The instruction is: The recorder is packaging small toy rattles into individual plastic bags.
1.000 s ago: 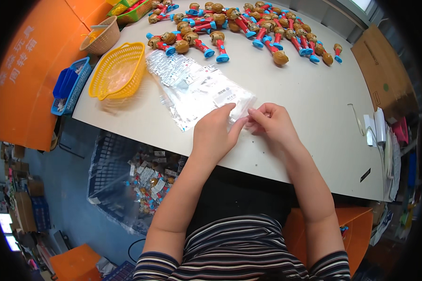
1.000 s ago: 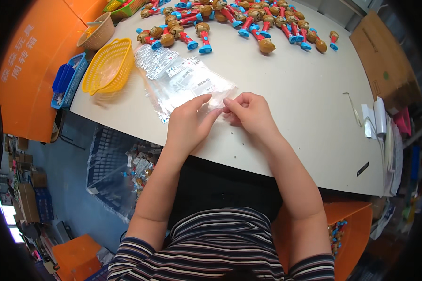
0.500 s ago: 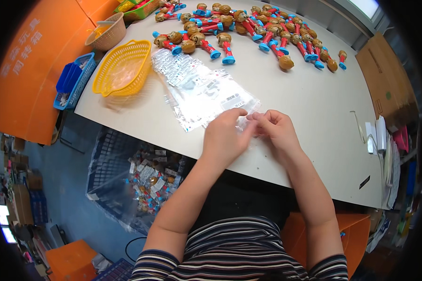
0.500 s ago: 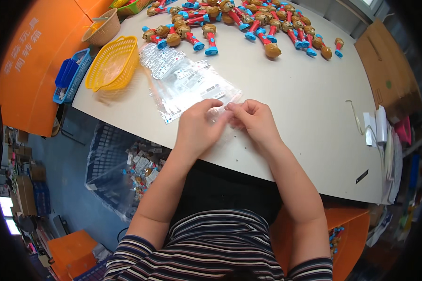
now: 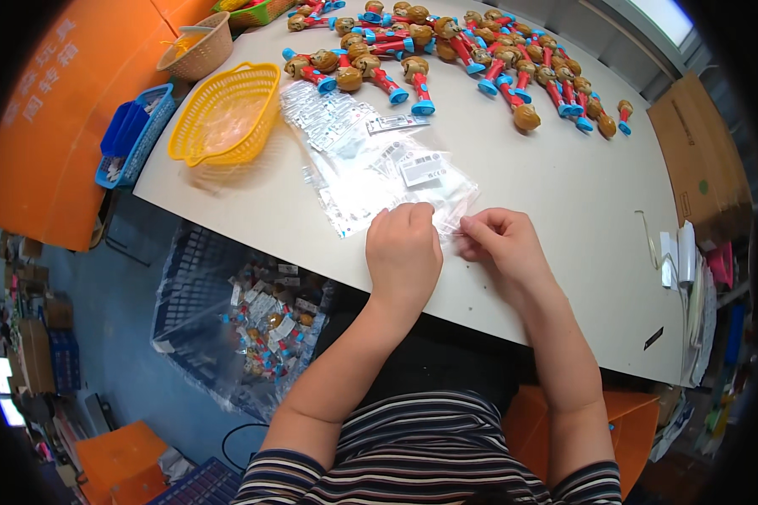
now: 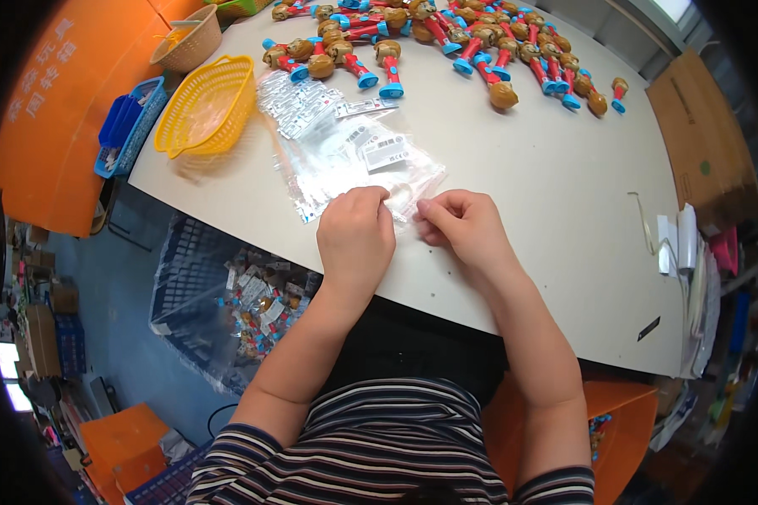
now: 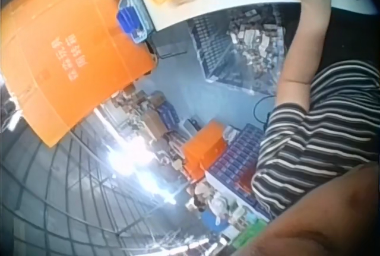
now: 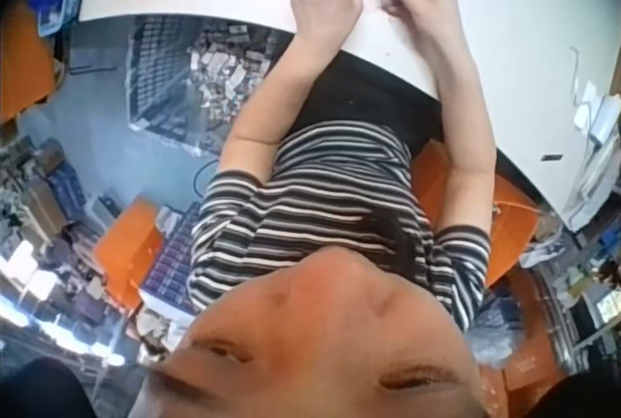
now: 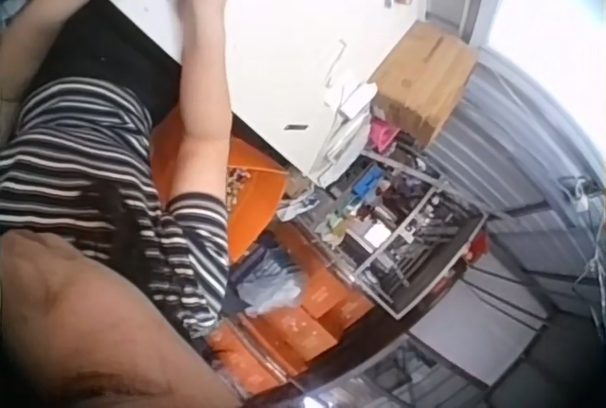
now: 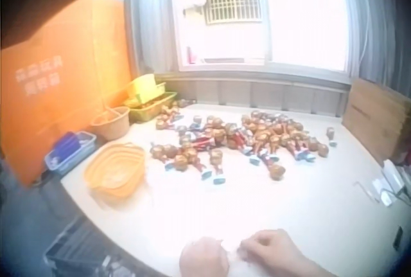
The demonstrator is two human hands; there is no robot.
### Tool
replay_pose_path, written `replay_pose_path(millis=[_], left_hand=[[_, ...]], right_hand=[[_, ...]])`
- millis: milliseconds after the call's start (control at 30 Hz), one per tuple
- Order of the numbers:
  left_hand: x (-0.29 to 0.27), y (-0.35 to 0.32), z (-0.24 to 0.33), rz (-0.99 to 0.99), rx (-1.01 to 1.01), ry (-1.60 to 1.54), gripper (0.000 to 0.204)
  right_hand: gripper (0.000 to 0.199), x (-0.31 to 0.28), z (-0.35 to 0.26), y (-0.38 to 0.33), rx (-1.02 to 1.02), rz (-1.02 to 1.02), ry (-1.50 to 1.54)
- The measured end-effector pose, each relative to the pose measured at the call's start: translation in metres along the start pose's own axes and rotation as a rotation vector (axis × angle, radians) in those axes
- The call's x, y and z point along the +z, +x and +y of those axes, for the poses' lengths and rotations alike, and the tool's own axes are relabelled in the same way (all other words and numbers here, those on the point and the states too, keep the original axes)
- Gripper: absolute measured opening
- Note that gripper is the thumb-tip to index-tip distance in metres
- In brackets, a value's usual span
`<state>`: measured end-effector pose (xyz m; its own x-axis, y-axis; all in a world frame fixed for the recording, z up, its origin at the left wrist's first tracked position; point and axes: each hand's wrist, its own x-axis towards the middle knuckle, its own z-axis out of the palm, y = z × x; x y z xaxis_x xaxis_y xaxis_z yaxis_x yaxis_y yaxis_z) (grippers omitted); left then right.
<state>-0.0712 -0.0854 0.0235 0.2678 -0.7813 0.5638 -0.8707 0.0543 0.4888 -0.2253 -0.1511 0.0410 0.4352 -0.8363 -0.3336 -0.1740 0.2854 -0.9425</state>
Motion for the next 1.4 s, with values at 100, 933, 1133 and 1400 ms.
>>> replay_pose_path(millis=[100,933,1133,1400], left_hand=[[-0.002,0.0,0.001,-0.009,-0.026,-0.053,0.011],[0.02,-0.009,-0.009,-0.006,0.195,-0.057,0.017],[0.023,-0.013,-0.009,0.028,0.173,-0.035,0.018],[0.017,-0.004,0.003,-0.018,0.06,-0.086,0.009]], right_hand=[[0.02,-0.022,-0.019,0.009,0.12,-0.155,-0.313],[0.05,-0.132,-0.052,0.154,-0.683,0.285,-1.576],[0.035,-0.129,-0.048,0.131,-0.547,0.222,-1.694],[0.025,-0.055,-0.063,-0.044,-0.149,-0.236,-0.152]])
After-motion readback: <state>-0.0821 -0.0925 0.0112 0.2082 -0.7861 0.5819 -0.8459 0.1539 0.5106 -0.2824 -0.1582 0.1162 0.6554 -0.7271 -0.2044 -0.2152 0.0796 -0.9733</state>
